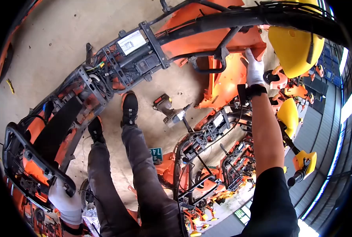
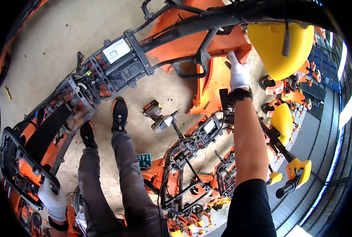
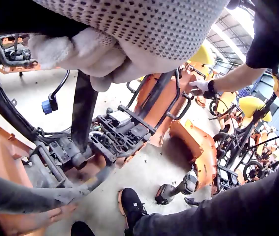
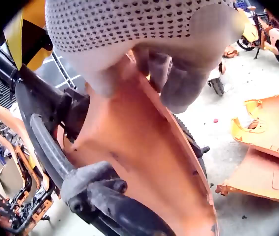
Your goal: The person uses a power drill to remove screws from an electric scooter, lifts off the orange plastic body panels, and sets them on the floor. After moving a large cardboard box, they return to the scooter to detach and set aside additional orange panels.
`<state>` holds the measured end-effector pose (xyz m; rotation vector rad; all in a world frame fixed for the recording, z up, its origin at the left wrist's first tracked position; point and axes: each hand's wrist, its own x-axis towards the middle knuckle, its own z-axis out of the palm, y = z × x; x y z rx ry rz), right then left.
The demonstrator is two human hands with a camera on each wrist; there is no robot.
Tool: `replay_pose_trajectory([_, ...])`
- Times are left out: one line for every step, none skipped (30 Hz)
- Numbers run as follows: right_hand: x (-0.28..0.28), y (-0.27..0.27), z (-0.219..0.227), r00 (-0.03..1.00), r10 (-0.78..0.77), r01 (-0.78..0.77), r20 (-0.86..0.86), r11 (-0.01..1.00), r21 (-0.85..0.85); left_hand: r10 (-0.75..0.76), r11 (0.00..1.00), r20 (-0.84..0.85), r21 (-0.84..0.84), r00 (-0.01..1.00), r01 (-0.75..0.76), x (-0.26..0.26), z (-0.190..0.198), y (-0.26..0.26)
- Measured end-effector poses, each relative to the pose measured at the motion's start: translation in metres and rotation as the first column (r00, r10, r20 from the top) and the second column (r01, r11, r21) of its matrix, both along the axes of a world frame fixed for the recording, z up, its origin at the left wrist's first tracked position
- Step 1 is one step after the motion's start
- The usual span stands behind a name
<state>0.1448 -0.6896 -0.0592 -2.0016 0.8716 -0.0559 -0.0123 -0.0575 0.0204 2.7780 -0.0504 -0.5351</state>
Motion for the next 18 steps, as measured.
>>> replay_pose_trajectory([-0.001, 0.01, 0.003, 0.999, -0.012, 0.011, 0.038, 1.0, 0.013, 0.009, 1.0, 0.01, -0.007, 1.0, -0.009, -0.003, -0.004, 0.004])
replay_pose_trajectory([-0.001, 0.013, 0.006, 0.997, -0.023, 0.021, 0.08, 0.999, 0.025, -0.033, 0.999, -0.017, -0.022, 0.999, 0.033, -0.003, -0.003, 0.009])
replay_pose_trajectory([-0.001, 0.01, 0.007, 0.997, -0.025, 0.024, 0.074, 0.999, 0.023, -0.075, 0.997, -0.039, -0.039, 0.996, 0.074, -0.001, -0.001, 0.01])
replay_pose_trajectory([0.0, 0.006, 0.007, 0.995, -0.031, 0.026, 0.098, 0.998, 0.056, -0.059, 0.998, -0.007, -0.021, 0.998, 0.059, -0.002, -0.003, 0.008])
replay_pose_trajectory([0.001, 0.002, 0.008, 0.992, -0.037, 0.027, 0.121, 0.996, 0.089, -0.027, 1.0, 0.041, -0.001, 0.999, 0.027, -0.004, -0.004, 0.006])
replay_pose_trajectory([0.002, -0.001, 0.012, 0.994, -0.004, -0.011, 0.113, 0.991, 0.132, -0.024, 1.0, 0.016, 0.002, 1.0, 0.024, -0.004, -0.005, 0.007])
replay_pose_trajectory([0.001, -0.003, 0.02, 0.989, 0.073, -0.096, 0.132, 0.98, 0.173, -0.02, 1.0, -0.009, 0.006, 1.0, 0.02, -0.004, -0.004, 0.008])
replay_pose_trajectory([0.003, -0.007, 0.03, 0.99, 0.06, -0.097, 0.129, 0.948, 0.304, -0.019, 1.0, -0.012, 0.002, 1.0, 0.019, -0.004, -0.004, 0.008])
replay_pose_trajectory([0.006, -0.009, 0.041, 0.991, 0.046, -0.097, 0.126, 0.897, 0.431, -0.003, 1.0, -0.023, -0.018, 1.0, 0.003, -0.004, -0.004, 0.008])
replay_pose_trajectory([0.009, 0.006, 0.056, 0.993, 0.015, -0.068, 0.12, 0.892, 0.447, 0.012, 0.999, -0.034, -0.037, 0.999, -0.013, -0.004, -0.004, 0.007])
replay_pose_trajectory([0.007, -0.006, 0.051, 0.993, 0.016, -0.068, 0.12, 0.893, 0.444, 0.012, 0.999, -0.034, -0.039, 0.999, -0.013, -0.003, -0.004, 0.006])
replay_pose_trajectory([0.002, -0.026, 0.042, 0.964, 0.244, -0.263, 0.102, 0.924, 0.276, 0.021, 0.999, -0.027, -0.033, 0.999, -0.022, -0.002, -0.003, 0.003])
replay_pose_trajectory([0.003, -0.018, 0.042, 0.986, 0.164, -0.156, 0.0, 0.938, 0.31, 0.031, 0.999, -0.02, -0.026, 0.999, -0.031, -0.002, -0.003, 0.001])
replay_pose_trajectory([0.004, -0.01, 0.042, 0.991, 0.081, -0.043, -0.102, 0.941, 0.335, 0.029, 0.999, -0.019, -0.02, 0.999, -0.029, -0.003, -0.004, 0.003])
replay_pose_trajectory([0.001, 0.013, 0.045, 0.979, 0.153, -0.108, -0.133, 0.95, 0.294, 0.028, 0.999, -0.021, -0.023, 0.999, -0.028, -0.003, -0.005, 0.003])
replay_pose_trajectory([-0.001, 0.025, 0.036, 0.972, 0.203, -0.164, -0.118, 0.947, 0.277, 0.052, 0.998, -0.015, -0.022, 0.999, -0.052, -0.003, -0.005, 0.002])
replay_pose_trajectory([-0.006, 0.031, 0.024, 0.962, 0.253, -0.218, -0.106, 0.94, 0.263, 0.074, 0.997, -0.011, -0.017, 0.997, -0.075, -0.004, -0.004, 0.001])
replay_pose_trajectory([-0.013, 0.023, 0.001, 0.994, 0.112, -0.107, 0.014, 0.894, 0.434, 0.069, 0.997, -0.019, -0.014, 0.997, -0.069, -0.005, -0.003, 0.002])
